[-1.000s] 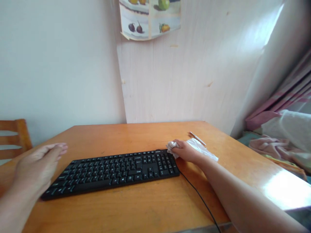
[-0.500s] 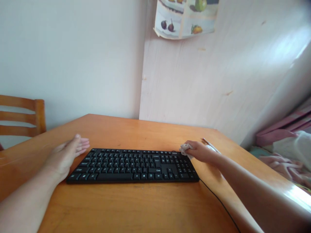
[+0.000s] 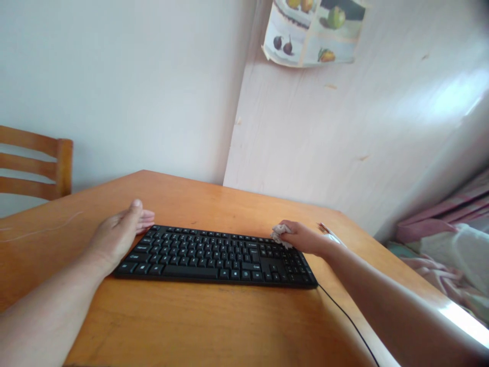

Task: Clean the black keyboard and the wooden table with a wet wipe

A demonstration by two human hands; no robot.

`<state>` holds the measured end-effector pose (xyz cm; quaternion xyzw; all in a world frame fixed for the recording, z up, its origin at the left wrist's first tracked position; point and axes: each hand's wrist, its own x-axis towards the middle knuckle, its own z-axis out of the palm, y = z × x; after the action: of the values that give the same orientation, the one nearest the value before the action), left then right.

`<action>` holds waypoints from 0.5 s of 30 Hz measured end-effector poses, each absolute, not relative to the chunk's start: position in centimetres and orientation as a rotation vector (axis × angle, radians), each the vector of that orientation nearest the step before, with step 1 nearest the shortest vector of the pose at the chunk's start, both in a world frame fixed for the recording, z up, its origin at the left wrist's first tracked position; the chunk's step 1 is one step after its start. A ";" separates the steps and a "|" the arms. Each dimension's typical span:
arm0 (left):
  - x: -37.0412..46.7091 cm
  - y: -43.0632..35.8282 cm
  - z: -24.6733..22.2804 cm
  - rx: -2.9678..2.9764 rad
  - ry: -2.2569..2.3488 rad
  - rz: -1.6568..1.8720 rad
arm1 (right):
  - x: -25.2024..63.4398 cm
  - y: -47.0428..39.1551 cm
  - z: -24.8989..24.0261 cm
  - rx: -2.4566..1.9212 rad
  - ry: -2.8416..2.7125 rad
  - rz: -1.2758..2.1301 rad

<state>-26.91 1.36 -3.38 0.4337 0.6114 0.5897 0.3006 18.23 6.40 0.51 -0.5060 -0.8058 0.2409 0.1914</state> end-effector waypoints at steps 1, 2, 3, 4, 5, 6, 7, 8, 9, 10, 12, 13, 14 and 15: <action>-27.0 1.4 -3.4 1.162 1.629 1.568 | 18.0 6.5 0.6 -1.430 -2.250 0.713; -27.0 1.4 -3.5 1.173 1.647 1.569 | 17.8 6.5 0.8 -1.445 -2.233 0.752; -27.1 1.5 -3.6 1.191 1.672 1.566 | 17.6 6.6 0.9 -1.465 -2.216 0.787; -27.1 1.5 -3.7 1.214 1.702 1.558 | 17.3 6.7 1.0 -1.486 -2.203 0.813; -27.2 1.6 -3.8 1.236 1.736 1.546 | 17.1 6.8 1.2 -1.502 -2.196 0.830; -27.3 1.6 -3.9 1.260 1.763 1.535 | 16.8 7.0 1.4 -1.515 -2.193 0.838; -27.3 1.7 -3.9 1.277 1.785 1.528 | 16.5 7.1 1.5 -1.523 -2.193 0.843; -27.4 1.7 -4.0 1.283 1.797 1.529 | 16.1 7.3 1.7 -1.523 -2.198 0.849; -27.4 1.8 -4.1 1.281 1.802 1.536 | 15.7 7.4 1.8 -1.517 -2.209 0.857; -27.4 1.8 -4.1 1.273 1.804 1.547 | 15.2 7.6 1.9 -1.508 -2.225 0.867; -27.4 1.9 -4.2 1.266 1.797 1.562 | 14.1 8.1 2.0 -1.491 -2.266 0.893; -27.4 1.9 -4.3 1.267 1.794 1.568 | 13.5 8.3 2.0 -1.484 -2.284 0.907; -27.4 1.9 -4.3 1.271 1.791 1.575 | 12.9 8.6 2.0 -1.479 -2.298 0.920; -27.4 2.0 -4.4 1.272 1.790 1.581 | 12.2 8.8 2.0 -1.475 -2.309 0.933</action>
<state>-27.37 1.96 -4.37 0.4591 0.6459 0.5703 0.2162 12.19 8.80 2.04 -0.5057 -0.7917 0.3198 0.1232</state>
